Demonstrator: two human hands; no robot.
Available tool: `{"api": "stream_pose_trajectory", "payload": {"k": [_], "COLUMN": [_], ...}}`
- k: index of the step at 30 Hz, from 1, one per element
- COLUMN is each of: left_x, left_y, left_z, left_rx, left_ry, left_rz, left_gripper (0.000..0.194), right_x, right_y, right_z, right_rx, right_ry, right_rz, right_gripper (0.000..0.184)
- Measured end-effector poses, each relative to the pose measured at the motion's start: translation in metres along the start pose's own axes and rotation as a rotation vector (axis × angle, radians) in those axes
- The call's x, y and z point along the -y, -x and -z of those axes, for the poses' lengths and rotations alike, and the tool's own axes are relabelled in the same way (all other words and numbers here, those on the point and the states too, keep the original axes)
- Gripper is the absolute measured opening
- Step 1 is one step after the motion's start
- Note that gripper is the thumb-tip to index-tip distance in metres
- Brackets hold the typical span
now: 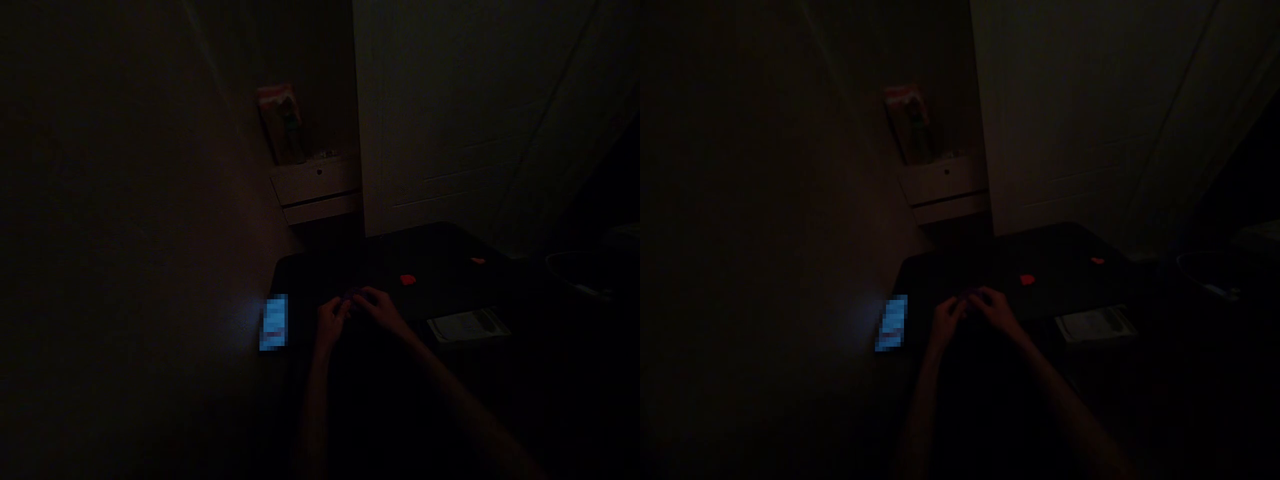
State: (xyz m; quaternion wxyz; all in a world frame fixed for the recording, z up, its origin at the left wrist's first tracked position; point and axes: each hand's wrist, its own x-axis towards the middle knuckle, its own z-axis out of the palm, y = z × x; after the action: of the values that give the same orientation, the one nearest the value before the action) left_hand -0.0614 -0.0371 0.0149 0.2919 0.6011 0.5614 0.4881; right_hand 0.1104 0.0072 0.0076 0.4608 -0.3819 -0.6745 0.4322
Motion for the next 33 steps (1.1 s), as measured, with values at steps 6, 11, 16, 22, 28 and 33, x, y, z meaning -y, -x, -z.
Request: {"api": "stream_pose_trajectory", "payload": {"k": [6, 11, 16, 22, 28, 33], "left_x": [-0.003, -0.004, -0.005, -0.005, -0.010, -0.010], "left_y": [-0.001, -0.001, 0.000, 0.000, 0.001, 0.000], "left_z": [-0.004, -0.001, 0.002, 0.001, 0.000, -0.001], "left_rx": [0.006, 0.044, 0.038, 0.071, 0.071, 0.028], "left_ry": [0.083, 0.050, 0.117, 0.103, 0.108, 0.141], "left_rz": [0.032, 0.020, 0.043, 0.029, 0.011, 0.036], "left_gripper": [0.035, 0.033, 0.030, 0.028, 0.031, 0.032], "right_x": [-0.003, -0.004, 0.002, 0.005, -0.001, -0.005], "right_y": [-0.002, -0.002, -0.001, 0.000, -0.001, -0.001], "right_z": [0.002, 0.001, 0.000, 0.001, 0.002, 0.001], "right_rx": [0.003, 0.023, 0.044, 0.074, 0.052, 0.039], "right_ry": [0.042, 0.052, 0.039, 0.019, 0.010, 0.049], "right_rz": [-0.001, -0.005, 0.005, -0.008, 0.004, 0.041], "right_gripper": [0.033, 0.031, 0.030, 0.033, 0.035, 0.033]}}
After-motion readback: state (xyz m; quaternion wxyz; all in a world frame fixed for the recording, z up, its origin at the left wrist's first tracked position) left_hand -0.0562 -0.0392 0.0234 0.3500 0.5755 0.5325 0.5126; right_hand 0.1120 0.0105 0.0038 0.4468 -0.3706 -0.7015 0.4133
